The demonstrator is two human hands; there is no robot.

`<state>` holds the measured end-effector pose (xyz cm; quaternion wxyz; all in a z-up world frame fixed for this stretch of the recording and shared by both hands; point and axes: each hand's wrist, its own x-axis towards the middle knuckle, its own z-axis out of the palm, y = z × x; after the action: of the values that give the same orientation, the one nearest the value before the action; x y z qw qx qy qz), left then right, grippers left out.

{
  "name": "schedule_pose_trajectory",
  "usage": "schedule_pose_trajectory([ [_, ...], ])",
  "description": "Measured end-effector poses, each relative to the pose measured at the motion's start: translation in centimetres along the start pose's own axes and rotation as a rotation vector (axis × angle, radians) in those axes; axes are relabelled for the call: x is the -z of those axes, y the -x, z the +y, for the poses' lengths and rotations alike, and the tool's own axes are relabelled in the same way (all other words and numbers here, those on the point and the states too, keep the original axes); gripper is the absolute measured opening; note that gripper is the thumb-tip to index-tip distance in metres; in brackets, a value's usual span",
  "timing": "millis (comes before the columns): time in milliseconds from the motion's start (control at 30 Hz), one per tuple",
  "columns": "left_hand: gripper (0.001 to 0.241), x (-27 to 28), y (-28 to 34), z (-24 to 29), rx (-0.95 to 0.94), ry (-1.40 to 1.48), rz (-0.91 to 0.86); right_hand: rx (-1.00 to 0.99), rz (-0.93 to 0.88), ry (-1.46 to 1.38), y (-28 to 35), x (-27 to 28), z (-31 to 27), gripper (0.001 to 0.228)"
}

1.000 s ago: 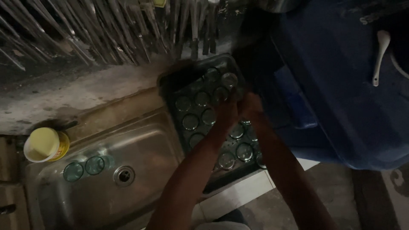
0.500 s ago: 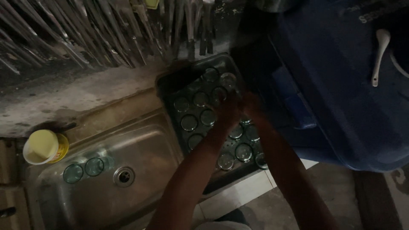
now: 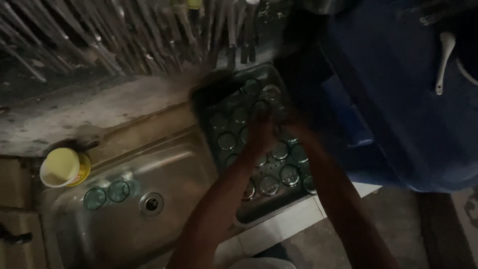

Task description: Cleaning drinking glasses in a sink using a sponge and placing them on a drying tray.

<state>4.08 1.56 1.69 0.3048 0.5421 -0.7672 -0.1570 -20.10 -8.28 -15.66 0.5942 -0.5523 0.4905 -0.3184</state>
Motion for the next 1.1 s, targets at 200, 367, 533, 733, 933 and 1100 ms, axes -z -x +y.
schedule_pose_trajectory([
  [200, 0.08, 3.9, 2.5, -2.4, 0.405, 0.494, -0.214, 0.079, 0.701, 0.941, 9.2, -10.0, -13.5, 0.056],
  [367, 0.079, 11.4, 7.6, -3.6, 0.274, 0.793, 0.051, 0.716, 0.542, 0.776, 12.7, -18.2, -15.2, 0.072],
  [533, 0.077, 14.8, 13.0, -8.3, 0.347, 1.181, 0.152, 0.651, 0.318, 0.494, 12.2, -26.1, -15.7, 0.067],
  [733, 0.079, 20.7, 20.4, -14.3, 0.432, 0.667, 0.276, 0.358, 0.028, 0.304, 11.1, -36.1, -17.3, 0.065],
  [933, 0.081, 23.8, 28.9, -21.7, 0.629, 0.574, 0.398, 0.351, -0.051, 0.503, 8.1, -45.2, -13.2, 0.061],
  [1100, 0.081, 25.0, 35.0, -27.8, 0.604, 0.543, 0.546, 0.448, -0.239, 0.383, 6.6, -51.7, -11.3, 0.06],
])
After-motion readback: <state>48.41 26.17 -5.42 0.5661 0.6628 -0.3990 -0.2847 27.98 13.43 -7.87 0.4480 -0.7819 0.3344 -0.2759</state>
